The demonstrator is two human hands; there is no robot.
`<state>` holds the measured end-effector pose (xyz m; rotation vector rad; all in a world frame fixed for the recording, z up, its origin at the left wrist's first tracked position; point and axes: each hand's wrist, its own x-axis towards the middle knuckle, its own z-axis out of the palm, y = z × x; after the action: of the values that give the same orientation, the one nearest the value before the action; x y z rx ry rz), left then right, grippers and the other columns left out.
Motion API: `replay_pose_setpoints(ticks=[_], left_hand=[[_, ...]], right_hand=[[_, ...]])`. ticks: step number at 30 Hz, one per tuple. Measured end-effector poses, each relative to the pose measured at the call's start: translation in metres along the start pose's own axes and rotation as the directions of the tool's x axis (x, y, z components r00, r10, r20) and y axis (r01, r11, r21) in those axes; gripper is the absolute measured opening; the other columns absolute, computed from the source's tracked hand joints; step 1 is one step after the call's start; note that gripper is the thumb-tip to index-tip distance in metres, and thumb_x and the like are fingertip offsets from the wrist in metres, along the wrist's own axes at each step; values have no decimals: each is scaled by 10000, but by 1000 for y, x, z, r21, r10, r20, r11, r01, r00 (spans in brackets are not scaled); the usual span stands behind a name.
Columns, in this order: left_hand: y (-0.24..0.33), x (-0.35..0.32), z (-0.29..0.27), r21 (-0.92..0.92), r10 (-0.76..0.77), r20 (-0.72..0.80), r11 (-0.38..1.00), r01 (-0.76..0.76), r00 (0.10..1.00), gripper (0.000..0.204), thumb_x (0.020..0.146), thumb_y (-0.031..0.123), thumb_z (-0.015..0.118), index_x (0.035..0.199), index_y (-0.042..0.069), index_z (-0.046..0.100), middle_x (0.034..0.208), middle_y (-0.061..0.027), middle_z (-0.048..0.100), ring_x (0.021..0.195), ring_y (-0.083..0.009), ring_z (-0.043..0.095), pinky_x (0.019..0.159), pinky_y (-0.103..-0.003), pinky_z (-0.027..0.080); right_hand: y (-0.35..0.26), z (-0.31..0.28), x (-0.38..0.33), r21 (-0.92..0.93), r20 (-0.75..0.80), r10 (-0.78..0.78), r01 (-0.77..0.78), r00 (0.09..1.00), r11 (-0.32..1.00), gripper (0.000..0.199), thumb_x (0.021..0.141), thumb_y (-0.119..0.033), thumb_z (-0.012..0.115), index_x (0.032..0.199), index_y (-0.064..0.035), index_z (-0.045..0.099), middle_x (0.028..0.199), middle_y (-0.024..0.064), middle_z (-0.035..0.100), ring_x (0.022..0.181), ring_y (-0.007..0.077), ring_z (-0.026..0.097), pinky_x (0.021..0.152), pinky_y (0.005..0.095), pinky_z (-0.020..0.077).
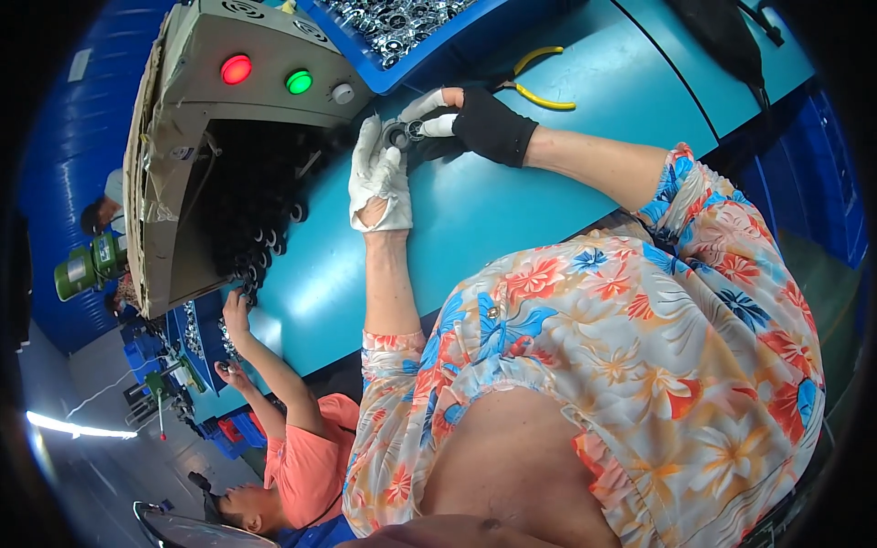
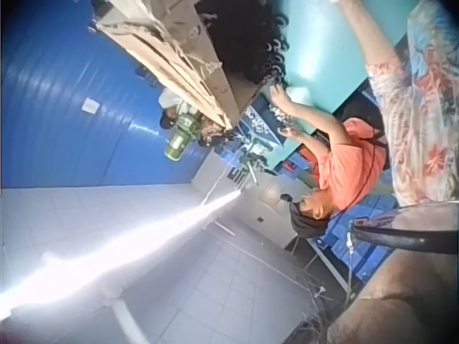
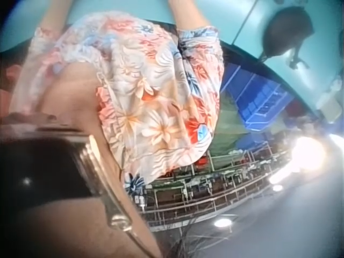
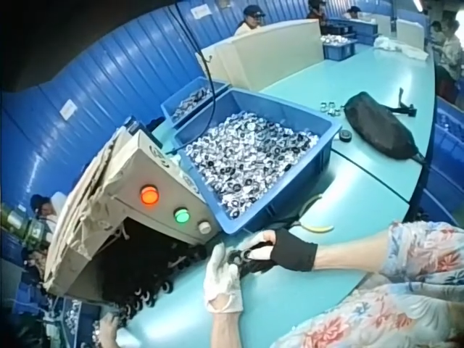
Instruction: Assembling small mechanical components by inserting rubber seals into metal housings and using an assembly press.
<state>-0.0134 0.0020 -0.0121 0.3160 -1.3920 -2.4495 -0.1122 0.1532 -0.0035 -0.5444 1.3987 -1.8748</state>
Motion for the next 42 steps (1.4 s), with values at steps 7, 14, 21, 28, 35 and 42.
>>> replay_pose_setpoints(ticks=[7,14,21,28,35,42], left_hand=[[1,-3,0,8,19,-26,1000,-19,999,674,752,47,681,1320,-41,328,1230,-146,474,1121,-214,489,977,-319,384],[-4,-3,-2,232,57,-57,972,-42,997,575,783,-48,586,1309,-59,353,1271,-146,448,1117,-199,489,937,-259,397],[-8,-4,3,404,74,-53,913,-47,996,362,766,-75,572,1124,-109,532,1275,-177,448,1165,-239,460,960,-293,388],[-12,-7,2,336,53,-66,942,-28,996,347,775,-46,598,1112,-104,540,1223,-169,498,1118,-226,496,901,-277,423],[-7,-12,20,195,-52,-104,978,72,993,422,798,29,641,1173,-94,491,1144,-126,535,921,-153,555,781,-231,456],[-3,-11,16,256,-27,-123,965,58,992,378,795,43,651,1114,-113,519,1120,-125,523,861,-152,558,718,-229,463]], right_hand=[[-8,4,-3,93,-40,123,-119,992,988,290,840,-95,569,1120,-25,543,1023,101,614,927,175,613,828,300,505],[1,3,-3,-100,-47,-63,58,997,993,275,849,-110,559,1111,-29,547,1007,90,616,902,161,612,811,284,504],[13,12,-3,-338,-10,-294,273,956,901,161,822,-51,560,971,-4,598,913,101,636,826,168,613,727,276,477],[23,5,2,-598,41,-491,415,870,685,158,764,-28,595,919,-5,606,843,145,611,769,267,605,691,319,476],[18,7,-1,-710,107,-616,494,780,502,143,720,18,591,859,-8,574,829,144,573,776,299,574,692,338,468],[7,12,-4,-465,154,-363,392,919,794,357,779,-39,579,1124,17,509,1076,141,567,978,231,570,867,302,439]])
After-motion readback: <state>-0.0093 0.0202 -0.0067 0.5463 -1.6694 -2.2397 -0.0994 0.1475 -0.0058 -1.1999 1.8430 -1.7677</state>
